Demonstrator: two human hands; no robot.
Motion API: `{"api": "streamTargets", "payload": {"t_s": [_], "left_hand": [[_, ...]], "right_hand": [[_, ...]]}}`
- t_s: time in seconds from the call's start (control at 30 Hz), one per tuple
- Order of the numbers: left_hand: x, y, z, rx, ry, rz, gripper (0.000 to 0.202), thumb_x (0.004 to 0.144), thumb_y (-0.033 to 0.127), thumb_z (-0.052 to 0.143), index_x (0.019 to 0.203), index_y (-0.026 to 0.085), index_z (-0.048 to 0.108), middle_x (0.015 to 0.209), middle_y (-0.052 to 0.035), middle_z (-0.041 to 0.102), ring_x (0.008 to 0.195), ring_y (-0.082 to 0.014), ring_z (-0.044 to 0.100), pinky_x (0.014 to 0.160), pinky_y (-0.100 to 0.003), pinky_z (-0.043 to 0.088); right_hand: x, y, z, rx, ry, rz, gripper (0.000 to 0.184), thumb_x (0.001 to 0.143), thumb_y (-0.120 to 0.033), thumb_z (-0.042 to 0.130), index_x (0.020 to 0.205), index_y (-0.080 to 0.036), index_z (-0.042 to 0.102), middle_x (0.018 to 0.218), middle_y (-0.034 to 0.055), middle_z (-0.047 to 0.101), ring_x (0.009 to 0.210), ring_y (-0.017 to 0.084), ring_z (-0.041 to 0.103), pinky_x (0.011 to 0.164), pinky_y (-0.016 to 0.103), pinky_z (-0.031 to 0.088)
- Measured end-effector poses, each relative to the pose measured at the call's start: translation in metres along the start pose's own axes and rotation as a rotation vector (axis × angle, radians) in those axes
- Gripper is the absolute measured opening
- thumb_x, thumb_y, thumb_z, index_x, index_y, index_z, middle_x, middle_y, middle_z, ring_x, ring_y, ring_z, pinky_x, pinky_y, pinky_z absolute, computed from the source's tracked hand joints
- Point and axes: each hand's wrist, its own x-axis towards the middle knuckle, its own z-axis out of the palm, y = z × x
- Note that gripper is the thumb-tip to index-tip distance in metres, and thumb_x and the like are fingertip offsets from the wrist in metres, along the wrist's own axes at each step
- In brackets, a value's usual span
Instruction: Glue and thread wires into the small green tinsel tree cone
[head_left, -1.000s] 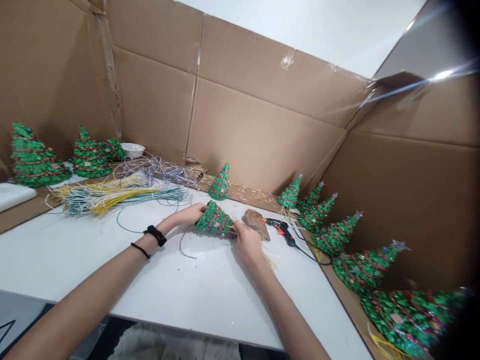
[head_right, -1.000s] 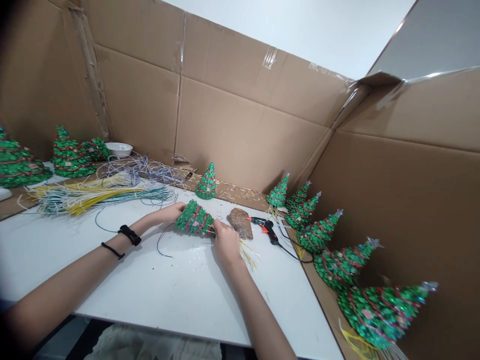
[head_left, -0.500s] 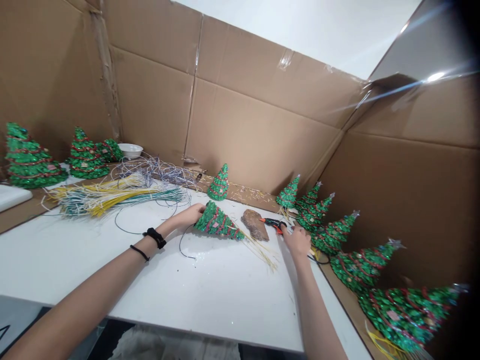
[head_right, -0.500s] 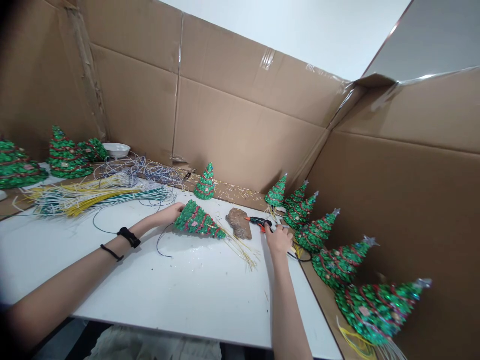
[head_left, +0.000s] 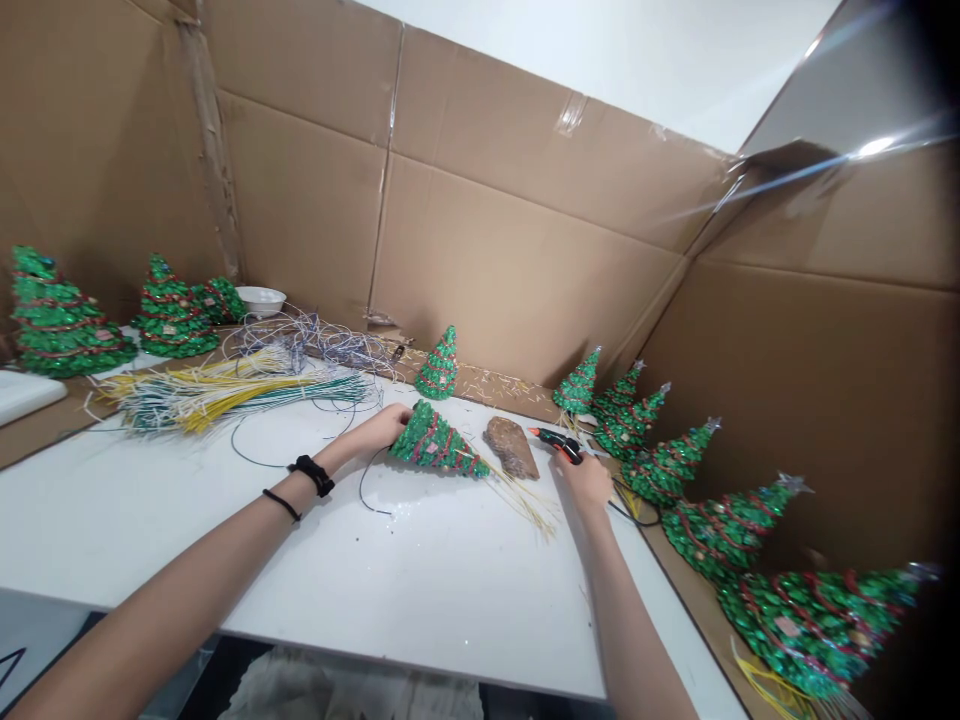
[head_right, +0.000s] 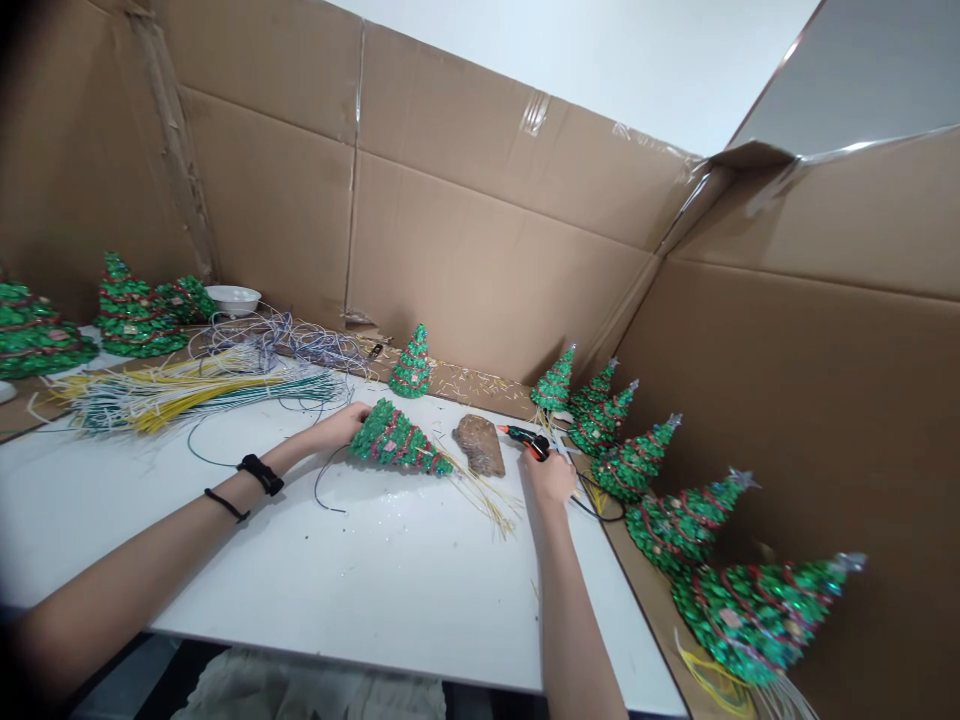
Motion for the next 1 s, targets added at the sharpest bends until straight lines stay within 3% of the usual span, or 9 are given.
{"api": "streamTargets", "payload": {"t_s": [0.13, 0.27, 0.47, 0.6, 0.8, 1.0], "left_hand": [[-0.001, 0.001, 0.001, 0.015, 0.03, 0.005, 0.013, 0.06, 0.017, 0.047, 0.06, 0.012, 0.06, 0.065, -0.0034, 0.064, 0.063, -0.0164, 0.055, 0.061, -0.027, 0.045], [-0.001, 0.003, 0.002, 0.021, 0.037, 0.021, 0.012, 0.061, 0.019, 0.049, 0.06, 0.012, 0.06, 0.063, -0.0024, 0.063, 0.062, -0.0163, 0.054, 0.061, -0.028, 0.046], [-0.001, 0.003, 0.003, 0.019, 0.041, 0.056, 0.012, 0.062, 0.016, 0.047, 0.059, 0.012, 0.058, 0.062, -0.0021, 0.063, 0.063, -0.0154, 0.055, 0.062, -0.027, 0.046], [-0.001, 0.002, 0.002, 0.024, 0.03, 0.061, 0.015, 0.062, 0.016, 0.045, 0.064, 0.012, 0.059, 0.067, -0.0034, 0.066, 0.067, -0.017, 0.057, 0.066, -0.029, 0.047], [-0.001, -0.001, 0.002, 0.03, 0.032, 0.038, 0.017, 0.064, 0.019, 0.047, 0.072, 0.013, 0.061, 0.08, -0.0062, 0.069, 0.078, -0.0208, 0.061, 0.079, -0.034, 0.048], [-0.001, -0.006, 0.001, 0.031, 0.032, 0.047, 0.019, 0.067, 0.02, 0.049, 0.078, 0.012, 0.062, 0.084, -0.0074, 0.07, 0.08, -0.0223, 0.062, 0.078, -0.034, 0.048]], "right_hand": [[0.003, -0.004, -0.006, 0.104, 0.097, -0.084, 0.048, 0.081, -0.046, 0.045, 0.105, -0.01, 0.066, 0.098, 0.0185, 0.068, 0.096, 0.03, 0.06, 0.079, 0.035, 0.042], [-0.004, -0.021, -0.008, 0.381, 0.208, -0.4, 0.053, 0.08, -0.051, 0.048, 0.107, -0.008, 0.064, 0.103, 0.017, 0.066, 0.097, 0.027, 0.056, 0.088, 0.036, 0.039], [-0.029, -0.052, -0.008, 0.461, 0.083, -0.681, 0.049, 0.082, -0.052, 0.05, 0.111, -0.014, 0.062, 0.099, 0.0111, 0.064, 0.094, 0.025, 0.052, 0.087, 0.039, 0.038], [-0.037, -0.058, -0.005, 0.461, 0.004, -0.718, 0.048, 0.082, -0.051, 0.051, 0.114, -0.016, 0.061, 0.099, 0.0102, 0.063, 0.094, 0.025, 0.052, 0.086, 0.04, 0.038], [-0.034, -0.054, -0.002, 0.471, -0.002, -0.724, 0.047, 0.083, -0.049, 0.051, 0.117, -0.017, 0.06, 0.101, 0.0103, 0.063, 0.095, 0.026, 0.052, 0.086, 0.04, 0.038], [-0.031, -0.051, -0.001, 0.467, 0.016, -0.722, 0.046, 0.084, -0.049, 0.05, 0.115, -0.017, 0.061, 0.103, 0.0106, 0.063, 0.096, 0.026, 0.052, 0.086, 0.041, 0.038]]}}
